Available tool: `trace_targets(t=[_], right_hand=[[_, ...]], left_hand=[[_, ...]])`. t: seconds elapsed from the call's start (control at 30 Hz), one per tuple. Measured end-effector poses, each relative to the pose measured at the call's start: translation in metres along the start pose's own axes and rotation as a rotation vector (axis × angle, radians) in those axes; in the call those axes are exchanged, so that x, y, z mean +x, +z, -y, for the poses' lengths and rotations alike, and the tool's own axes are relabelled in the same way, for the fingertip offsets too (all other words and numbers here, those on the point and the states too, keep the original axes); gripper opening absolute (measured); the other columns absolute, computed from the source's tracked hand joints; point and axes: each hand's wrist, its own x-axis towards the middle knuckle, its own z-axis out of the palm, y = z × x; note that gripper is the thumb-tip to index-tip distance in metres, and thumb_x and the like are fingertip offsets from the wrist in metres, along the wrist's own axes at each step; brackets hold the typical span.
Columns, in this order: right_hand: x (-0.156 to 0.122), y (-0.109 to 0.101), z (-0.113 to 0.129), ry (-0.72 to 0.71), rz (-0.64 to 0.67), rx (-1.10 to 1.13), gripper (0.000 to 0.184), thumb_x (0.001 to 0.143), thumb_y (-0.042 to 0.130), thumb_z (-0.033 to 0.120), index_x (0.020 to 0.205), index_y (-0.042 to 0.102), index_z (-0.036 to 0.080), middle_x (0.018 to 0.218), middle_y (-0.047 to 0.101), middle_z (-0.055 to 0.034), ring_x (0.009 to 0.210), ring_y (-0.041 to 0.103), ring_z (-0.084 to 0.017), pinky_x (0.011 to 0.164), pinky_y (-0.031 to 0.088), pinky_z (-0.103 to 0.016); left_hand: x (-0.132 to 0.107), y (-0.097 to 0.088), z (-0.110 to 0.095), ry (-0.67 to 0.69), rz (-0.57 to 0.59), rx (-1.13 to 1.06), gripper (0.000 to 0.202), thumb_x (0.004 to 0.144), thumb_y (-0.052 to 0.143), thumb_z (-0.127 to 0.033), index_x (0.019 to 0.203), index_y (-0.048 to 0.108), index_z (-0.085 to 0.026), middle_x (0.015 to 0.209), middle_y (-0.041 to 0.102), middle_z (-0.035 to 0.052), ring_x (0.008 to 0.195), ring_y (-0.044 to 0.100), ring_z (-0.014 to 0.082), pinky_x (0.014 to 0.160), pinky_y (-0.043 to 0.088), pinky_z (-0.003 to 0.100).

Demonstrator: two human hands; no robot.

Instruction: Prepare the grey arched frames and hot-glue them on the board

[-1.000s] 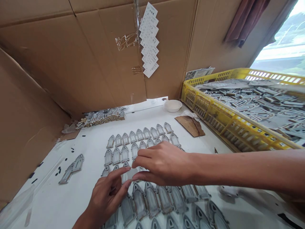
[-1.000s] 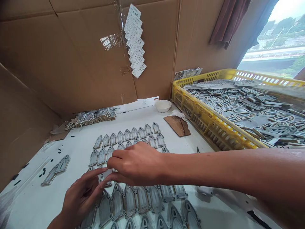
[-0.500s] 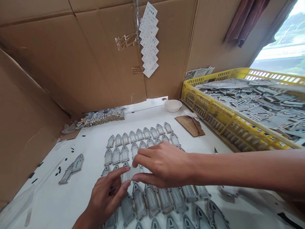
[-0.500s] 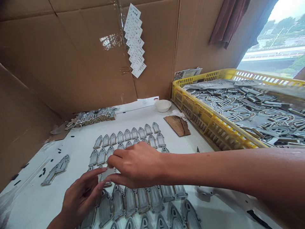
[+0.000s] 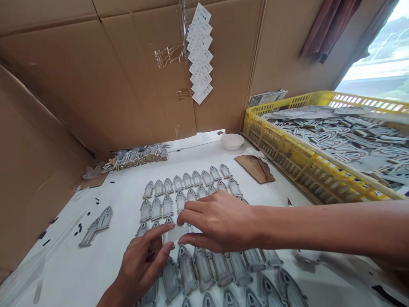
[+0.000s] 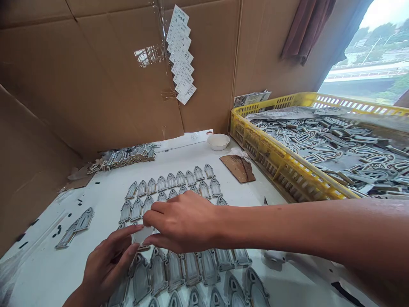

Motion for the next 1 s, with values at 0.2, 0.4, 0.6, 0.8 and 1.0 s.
trace_targets(t=[0.2,0.4,0.6,0.8,1.0], right_hand=[[0.0004,0.0000,0.0005,0.013,0.011,-0.004,0.040,0.115,0.061,0.054,0.128,0.070,0.017,0.111,0.083,-0.0069,0.076,0.069,-0.019,0.054,0.019,-0.036],[0.0002,0.0010,0.0000,0.003,0.002,-0.023,0.038,0.117,0.058,0.052,0.126,0.072,0.017,0.110,0.082,-0.0062,0.073,0.067,-0.017,0.054,0.021,-0.036],[0.0007,0.0014,-0.0003,0.003,-0.002,-0.025,0.043,0.114,0.059,0.057,0.125,0.070,0.017,0.107,0.081,-0.0069,0.072,0.067,-0.018,0.053,0.020,-0.036],[0.0008,-0.0002,0.0003,0.001,0.014,-0.030,0.038,0.114,0.061,0.051,0.127,0.070,0.017,0.107,0.081,-0.0063,0.071,0.065,-0.018,0.053,0.022,-0.036],[0.0009,0.0000,0.0007,-0.007,0.035,-0.046,0.040,0.116,0.056,0.052,0.124,0.072,0.016,0.105,0.080,-0.0064,0.070,0.064,-0.017,0.052,0.020,-0.035]], left_hand=[[0.0028,0.0008,-0.0029,0.029,-0.021,-0.011,0.027,0.110,0.064,-0.022,0.137,0.066,-0.024,0.056,0.044,-0.0155,0.041,0.041,0.0071,0.044,0.034,0.017],[0.0000,0.0019,-0.0016,0.035,-0.034,0.022,0.025,0.111,0.064,-0.023,0.136,0.065,-0.023,0.058,0.044,-0.0155,0.042,0.043,0.0060,0.046,0.037,0.016],[-0.0003,0.0019,-0.0008,0.016,-0.038,-0.016,0.027,0.109,0.066,-0.022,0.136,0.068,-0.023,0.056,0.045,-0.0150,0.042,0.044,0.0070,0.046,0.036,0.018],[0.0028,0.0000,-0.0028,0.035,-0.020,-0.016,0.025,0.112,0.062,-0.024,0.137,0.066,-0.023,0.056,0.043,-0.0148,0.042,0.041,0.0075,0.044,0.034,0.018],[-0.0006,-0.0004,-0.0016,0.030,0.003,-0.014,0.023,0.113,0.061,-0.026,0.136,0.066,-0.023,0.058,0.045,-0.0139,0.043,0.044,0.0074,0.045,0.034,0.018]])
